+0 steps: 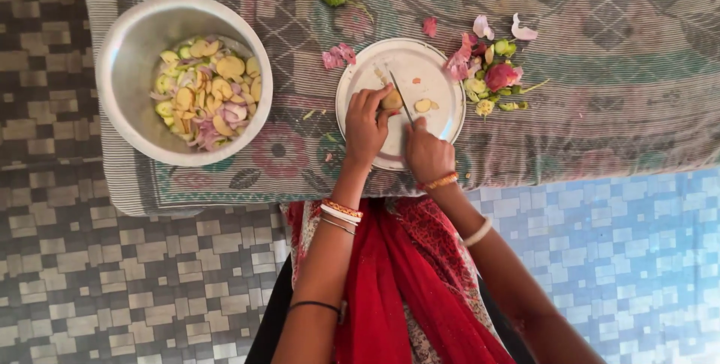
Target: The person cuts potatoes into small pieces on a plate using a knife.
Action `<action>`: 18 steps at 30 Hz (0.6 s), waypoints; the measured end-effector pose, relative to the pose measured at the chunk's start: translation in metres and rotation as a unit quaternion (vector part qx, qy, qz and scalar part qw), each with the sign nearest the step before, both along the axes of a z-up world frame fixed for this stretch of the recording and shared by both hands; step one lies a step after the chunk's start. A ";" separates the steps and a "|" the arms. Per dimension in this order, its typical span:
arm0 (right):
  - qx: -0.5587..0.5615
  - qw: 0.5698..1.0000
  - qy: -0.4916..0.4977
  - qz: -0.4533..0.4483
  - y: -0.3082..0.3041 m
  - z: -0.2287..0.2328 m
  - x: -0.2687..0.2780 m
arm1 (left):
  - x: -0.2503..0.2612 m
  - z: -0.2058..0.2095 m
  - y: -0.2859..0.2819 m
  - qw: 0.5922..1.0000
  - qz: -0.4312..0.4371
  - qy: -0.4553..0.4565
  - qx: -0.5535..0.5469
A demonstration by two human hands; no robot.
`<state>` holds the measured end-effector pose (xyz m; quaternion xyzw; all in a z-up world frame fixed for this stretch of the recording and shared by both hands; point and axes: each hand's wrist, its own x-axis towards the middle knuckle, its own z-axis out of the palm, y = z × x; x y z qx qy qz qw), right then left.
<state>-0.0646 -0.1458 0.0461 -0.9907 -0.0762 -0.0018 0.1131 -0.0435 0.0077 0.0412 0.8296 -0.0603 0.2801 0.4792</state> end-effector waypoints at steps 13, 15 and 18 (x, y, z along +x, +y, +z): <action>0.056 0.997 -0.052 0.007 -0.002 0.001 -0.009 | 0.003 -0.001 0.001 0.998 -0.022 0.055 -0.032; 0.046 0.998 -0.052 0.004 0.001 0.005 -0.009 | 0.003 -0.006 0.001 1.000 -0.011 0.025 -0.009; 0.038 0.998 -0.044 0.006 0.001 0.002 -0.007 | 0.003 -0.004 0.001 1.000 -0.008 0.021 -0.003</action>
